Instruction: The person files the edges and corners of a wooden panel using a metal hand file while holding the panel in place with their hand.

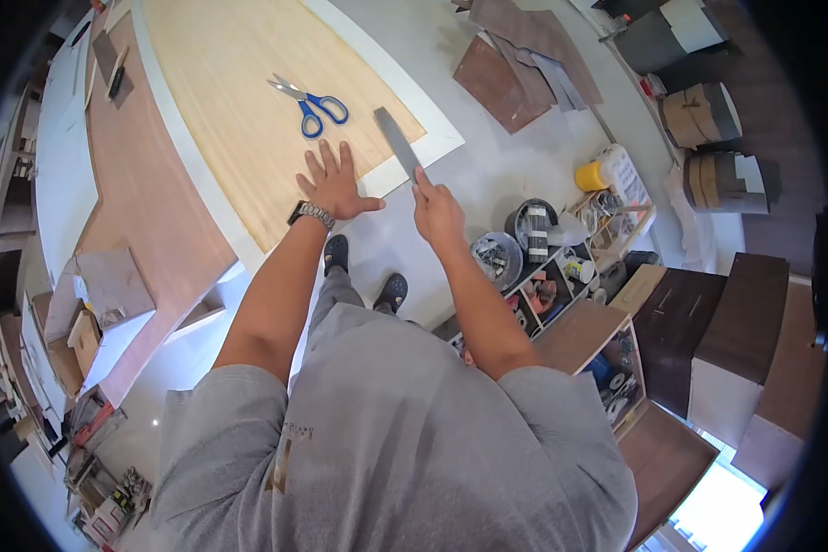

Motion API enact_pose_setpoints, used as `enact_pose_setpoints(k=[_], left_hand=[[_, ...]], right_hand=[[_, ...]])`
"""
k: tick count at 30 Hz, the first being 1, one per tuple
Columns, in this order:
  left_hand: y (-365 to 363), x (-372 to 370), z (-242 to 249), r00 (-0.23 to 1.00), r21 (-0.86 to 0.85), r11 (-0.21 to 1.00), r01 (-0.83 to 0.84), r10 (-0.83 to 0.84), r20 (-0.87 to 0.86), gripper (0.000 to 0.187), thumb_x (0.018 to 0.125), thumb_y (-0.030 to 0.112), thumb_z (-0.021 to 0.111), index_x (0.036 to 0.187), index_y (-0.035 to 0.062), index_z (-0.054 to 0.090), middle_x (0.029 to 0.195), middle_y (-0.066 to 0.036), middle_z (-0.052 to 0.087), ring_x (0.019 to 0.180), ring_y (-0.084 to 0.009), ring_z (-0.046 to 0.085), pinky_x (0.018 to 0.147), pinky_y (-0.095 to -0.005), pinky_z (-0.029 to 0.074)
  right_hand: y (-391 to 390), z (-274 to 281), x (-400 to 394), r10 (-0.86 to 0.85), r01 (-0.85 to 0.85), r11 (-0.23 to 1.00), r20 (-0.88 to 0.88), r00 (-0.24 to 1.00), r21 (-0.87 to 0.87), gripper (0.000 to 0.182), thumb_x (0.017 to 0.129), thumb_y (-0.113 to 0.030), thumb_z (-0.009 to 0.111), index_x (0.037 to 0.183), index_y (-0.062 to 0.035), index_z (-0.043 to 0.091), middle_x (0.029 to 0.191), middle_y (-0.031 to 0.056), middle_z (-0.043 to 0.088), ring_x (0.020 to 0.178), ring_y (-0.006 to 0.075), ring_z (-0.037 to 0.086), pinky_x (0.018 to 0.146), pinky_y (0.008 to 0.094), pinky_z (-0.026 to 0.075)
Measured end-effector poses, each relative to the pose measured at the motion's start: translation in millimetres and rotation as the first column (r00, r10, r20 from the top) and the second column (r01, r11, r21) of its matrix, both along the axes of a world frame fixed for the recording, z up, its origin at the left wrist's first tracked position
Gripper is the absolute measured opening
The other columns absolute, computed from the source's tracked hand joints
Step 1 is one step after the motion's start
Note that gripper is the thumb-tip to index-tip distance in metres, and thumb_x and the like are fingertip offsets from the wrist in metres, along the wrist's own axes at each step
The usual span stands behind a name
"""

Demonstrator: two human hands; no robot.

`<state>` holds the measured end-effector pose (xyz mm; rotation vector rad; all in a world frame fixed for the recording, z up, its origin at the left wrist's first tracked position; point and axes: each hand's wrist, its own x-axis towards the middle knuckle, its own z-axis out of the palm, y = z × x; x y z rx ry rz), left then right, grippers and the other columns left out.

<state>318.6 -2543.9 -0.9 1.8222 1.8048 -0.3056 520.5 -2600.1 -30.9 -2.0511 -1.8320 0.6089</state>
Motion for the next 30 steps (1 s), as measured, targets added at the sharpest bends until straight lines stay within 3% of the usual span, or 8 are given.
enact_pose_setpoints(k=[7,10,13,20,24,27,30], left_hand=[[1,-1,2,1.0,-0.008,1.0,-0.008,0.008,0.007,0.149,0.06,0.076,0.078,0.159,0.0081,-0.01,0.162,-0.029,-0.018,0.147,-0.0538,-0.018,0.11,-0.0751,0.002],[-4,2,-1,1.0,-0.011,1.0,-0.004,0.004,0.011,0.148,0.06,0.076,0.078,0.159,0.0078,-0.009,0.162,-0.029,-0.019,0.147,-0.0537,-0.018,0.11,-0.0753,0.001],[-2,-1,3,1.0,-0.002,1.0,-0.003,0.004,0.021,0.148,0.061,0.076,0.078,0.159,0.0076,-0.009,0.162,-0.029,-0.019,0.147,-0.0539,-0.018,0.11,-0.0754,0.001],[0,-1,-4,1.0,0.019,1.0,-0.006,0.006,0.028,0.148,0.061,0.075,0.078,0.159,0.0076,-0.009,0.162,-0.029,-0.019,0.147,-0.0537,-0.017,0.11,-0.076,0.002],[-1,-1,0,1.0,0.03,1.0,-0.005,0.004,0.025,0.147,0.061,0.075,0.078,0.159,0.0073,-0.008,0.162,-0.029,-0.016,0.146,-0.0548,-0.018,0.11,-0.0762,0.002],[-7,3,10,1.0,0.067,0.998,-0.016,0.016,0.003,0.136,0.066,0.07,0.077,0.16,0.0065,0.002,0.165,-0.027,-0.007,0.15,-0.0507,-0.01,0.113,-0.0731,0.005],[-28,7,-12,0.969,0.346,0.913,0.215,-0.242,0.036,0.116,0.076,0.059,0.075,0.159,0.0045,0.014,0.166,-0.022,0.006,0.153,-0.042,0.003,0.117,-0.0673,0.009]], right_hand=[[-67,-6,14,-0.002,-0.004,0.996,-0.071,0.997,-0.086,0.04,0.101,-0.036,0.053,0.141,-0.0309,0.056,0.093,0.014,0.063,0.087,0.035,0.066,0.078,0.0477,0.053],[-26,-15,8,0.023,-0.023,1.0,-0.009,1.0,-0.009,0.04,0.101,-0.036,0.053,0.141,-0.0313,0.056,0.093,0.0138,0.063,0.087,0.0351,0.065,0.078,0.0475,0.053],[13,-3,3,-0.057,0.057,0.998,-0.014,0.998,0.024,0.039,0.1,-0.034,0.055,0.139,-0.0307,0.058,0.089,0.0143,0.062,0.083,0.0356,0.065,0.075,0.0485,0.053],[-54,-17,7,0.012,-0.012,1.0,-0.012,1.0,-0.014,0.04,0.1,-0.035,0.054,0.14,-0.0303,0.057,0.09,0.015,0.062,0.084,0.0357,0.065,0.075,0.0486,0.053],[20,-7,7,-0.05,0.052,0.995,-0.028,0.998,0.087,0.04,0.101,-0.033,0.054,0.14,-0.0286,0.057,0.091,0.0157,0.062,0.087,0.0351,0.065,0.078,0.0473,0.052],[14,4,20,-0.052,0.069,0.986,-0.115,0.992,0.152,0.04,0.101,-0.031,0.054,0.141,-0.0251,0.057,0.089,0.0175,0.063,0.089,0.0352,0.064,0.079,0.0463,0.051],[-41,2,46,-0.023,0.056,0.983,-0.186,0.982,0.175,0.042,0.102,-0.028,0.054,0.143,-0.0194,0.055,0.086,0.0196,0.062,0.086,0.0364,0.062,0.078,0.0453,0.05]])
